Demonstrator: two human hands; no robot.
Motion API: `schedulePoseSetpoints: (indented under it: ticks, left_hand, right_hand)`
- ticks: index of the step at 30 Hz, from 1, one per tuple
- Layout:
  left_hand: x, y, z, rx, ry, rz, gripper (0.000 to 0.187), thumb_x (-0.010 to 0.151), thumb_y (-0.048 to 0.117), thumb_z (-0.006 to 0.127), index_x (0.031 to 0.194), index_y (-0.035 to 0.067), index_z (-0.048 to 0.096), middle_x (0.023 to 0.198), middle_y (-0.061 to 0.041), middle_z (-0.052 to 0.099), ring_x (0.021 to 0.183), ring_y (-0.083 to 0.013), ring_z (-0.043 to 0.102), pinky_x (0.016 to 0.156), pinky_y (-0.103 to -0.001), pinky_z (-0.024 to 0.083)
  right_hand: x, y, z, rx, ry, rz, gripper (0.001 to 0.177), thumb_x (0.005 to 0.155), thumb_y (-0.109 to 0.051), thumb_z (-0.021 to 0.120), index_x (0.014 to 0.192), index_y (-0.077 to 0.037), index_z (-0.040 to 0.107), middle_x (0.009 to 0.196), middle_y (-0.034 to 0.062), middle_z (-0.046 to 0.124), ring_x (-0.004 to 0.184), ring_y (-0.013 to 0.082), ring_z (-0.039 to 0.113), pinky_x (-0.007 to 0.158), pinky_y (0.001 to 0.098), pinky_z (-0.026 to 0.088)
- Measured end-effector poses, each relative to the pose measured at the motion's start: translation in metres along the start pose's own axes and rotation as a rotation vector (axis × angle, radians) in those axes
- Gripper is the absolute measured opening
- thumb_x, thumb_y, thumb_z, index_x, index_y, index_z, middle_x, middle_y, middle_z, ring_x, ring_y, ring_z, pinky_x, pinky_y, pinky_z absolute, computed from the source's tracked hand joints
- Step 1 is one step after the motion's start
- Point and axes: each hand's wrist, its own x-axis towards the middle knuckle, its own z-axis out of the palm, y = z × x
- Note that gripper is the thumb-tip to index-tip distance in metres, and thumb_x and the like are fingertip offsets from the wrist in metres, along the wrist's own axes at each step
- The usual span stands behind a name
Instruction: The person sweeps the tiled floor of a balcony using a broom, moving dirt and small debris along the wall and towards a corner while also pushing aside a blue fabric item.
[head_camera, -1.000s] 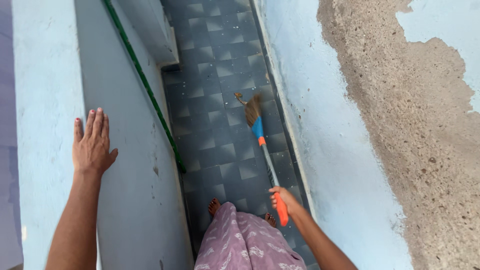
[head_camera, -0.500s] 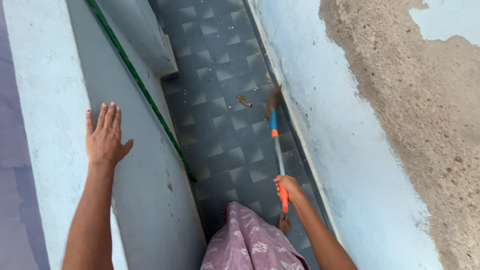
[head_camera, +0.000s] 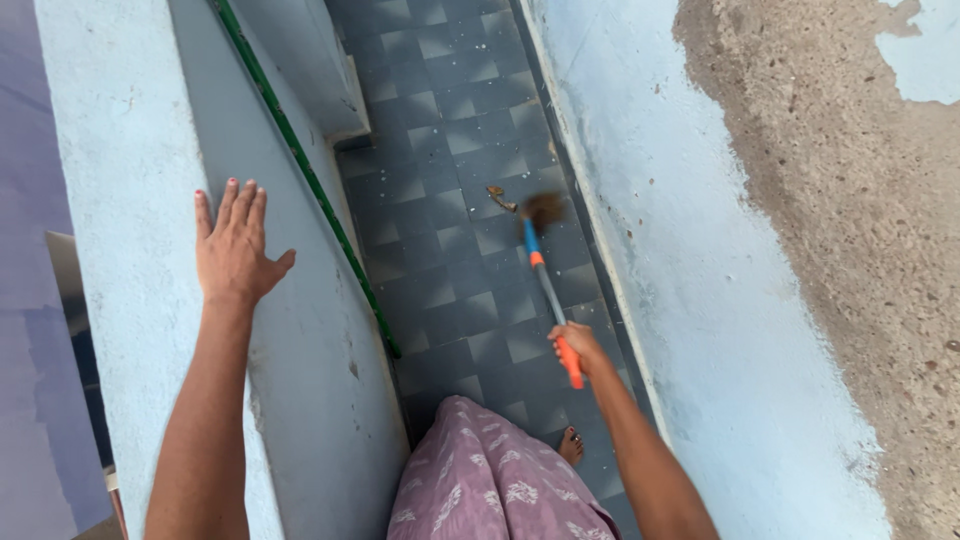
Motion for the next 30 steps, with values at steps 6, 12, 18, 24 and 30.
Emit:
schedulePoseSetpoints:
  ticks: [6,12,18,24,30]
  left_hand:
    - [-0.001,-0.002,0.001,-0.014,0.018,0.013,0.100,0.076,0.063,0.074,0.159,0.017,0.041,0.165,0.004,0.039,0.156,-0.0132,0.024,0.130,-0.047,0.004]
    - [0.000,0.000,-0.002,-0.006,-0.009,0.007,0.097,0.077,0.063,0.073,0.157,0.018,0.043,0.163,0.005,0.040,0.155,-0.0125,0.025,0.130,-0.046,0.002]
    - [0.002,0.000,0.001,0.027,-0.036,0.001,0.097,0.077,0.066,0.072,0.157,0.020,0.040,0.162,0.006,0.039,0.154,-0.0127,0.024,0.128,-0.046,0.000]
    - [0.003,0.002,-0.001,0.013,-0.062,-0.004,0.097,0.077,0.066,0.072,0.157,0.021,0.040,0.161,0.006,0.039,0.153,-0.0127,0.024,0.128,-0.046,-0.001]
    - [0.004,0.002,0.000,-0.005,-0.057,-0.008,0.097,0.076,0.064,0.075,0.156,0.019,0.041,0.161,0.005,0.040,0.154,-0.0137,0.023,0.127,-0.048,0.000]
  right_hand:
    - [-0.026,0.015,0.035,-0.005,-0.005,-0.014,0.040,0.073,-0.008,0.070,0.105,-0.030,0.061,0.065,0.0037,0.056,0.047,0.0137,0.052,0.041,0.0310,0.046]
    - [0.008,-0.008,0.058,0.264,-0.222,0.135,0.019,0.082,-0.011,0.073,0.091,-0.005,0.058,0.071,0.0044,0.058,0.052,0.0135,0.057,0.045,0.0304,0.050]
    - [-0.028,0.023,0.079,0.169,-0.157,0.061,0.017,0.077,-0.011,0.070,0.085,-0.013,0.055,0.066,0.0022,0.054,0.048,0.0135,0.050,0.041,0.0312,0.043]
    - [-0.004,-0.012,0.089,0.432,-0.523,0.318,0.019,0.085,-0.010,0.071,0.082,-0.011,0.052,0.070,0.0025,0.055,0.052,0.0128,0.053,0.044,0.0289,0.045]
    - [-0.050,0.011,0.113,0.187,-0.211,0.130,0.012,0.080,-0.011,0.068,0.081,-0.015,0.057,0.065,0.0026,0.054,0.049,0.0141,0.049,0.044,0.0314,0.043]
